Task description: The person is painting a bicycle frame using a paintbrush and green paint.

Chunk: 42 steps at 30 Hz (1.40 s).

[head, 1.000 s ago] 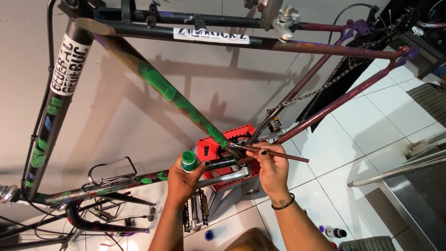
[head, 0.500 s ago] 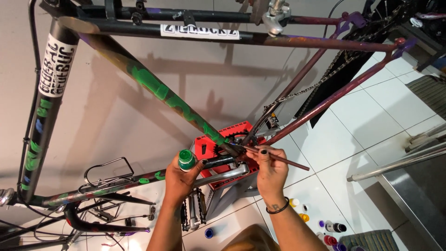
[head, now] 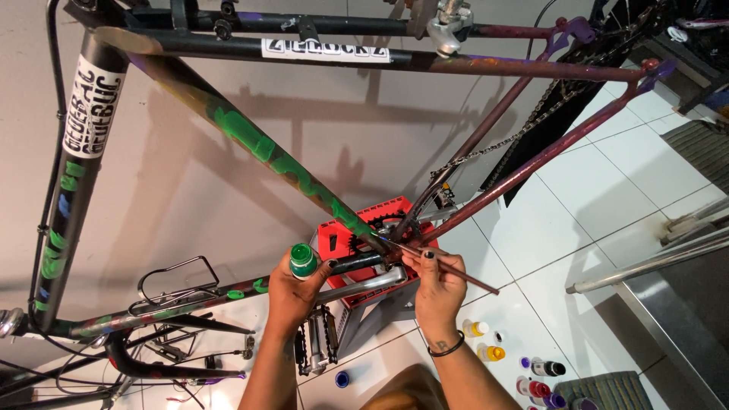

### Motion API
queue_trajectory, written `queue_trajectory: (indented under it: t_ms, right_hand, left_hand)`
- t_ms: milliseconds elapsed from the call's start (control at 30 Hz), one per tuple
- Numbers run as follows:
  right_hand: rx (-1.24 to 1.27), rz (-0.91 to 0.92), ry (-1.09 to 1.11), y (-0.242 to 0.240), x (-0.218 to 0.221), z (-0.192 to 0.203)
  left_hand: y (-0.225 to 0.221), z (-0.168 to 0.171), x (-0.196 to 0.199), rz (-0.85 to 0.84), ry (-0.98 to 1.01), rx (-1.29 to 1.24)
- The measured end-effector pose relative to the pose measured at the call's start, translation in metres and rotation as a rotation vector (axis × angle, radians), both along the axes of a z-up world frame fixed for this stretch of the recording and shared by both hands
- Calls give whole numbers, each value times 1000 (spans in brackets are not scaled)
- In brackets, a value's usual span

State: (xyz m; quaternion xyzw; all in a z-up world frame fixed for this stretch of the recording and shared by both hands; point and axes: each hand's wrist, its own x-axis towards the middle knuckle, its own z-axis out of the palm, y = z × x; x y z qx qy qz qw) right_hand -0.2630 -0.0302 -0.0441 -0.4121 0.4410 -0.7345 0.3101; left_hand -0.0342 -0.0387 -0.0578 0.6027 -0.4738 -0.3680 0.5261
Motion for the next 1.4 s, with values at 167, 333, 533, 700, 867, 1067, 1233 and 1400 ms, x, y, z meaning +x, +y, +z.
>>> queue_trajectory:
  t_ms: [167,333,533,700,867,1067,1233,1400]
  right_hand:
    - [-165,69,-49,11,9,-26]
    - [-144,39,29,20,10,-40]
    - [-204,53,46,19,10,-40]
    - [-159,56,63,25,11,-47]
    - [-187,31,70,23,9,-44]
    - [-213,-11,325,31,12,-40]
    - [-195,-40,352,34,15,-30]
    - [-193,11,201,21,12,-34]
  left_hand:
    - [5,20,0,-74,-2,40]
    - [8,29,1,-72,49,69]
    - [10,25,2,-65,13,69]
    - [11,26,4,-69,33,63]
    - [12,25,3,-62,11,76]
    - [11,25,3,-63,14,70]
    - [11,24,4,-62,-7,77]
    - [14,32,6,-46,16,102]
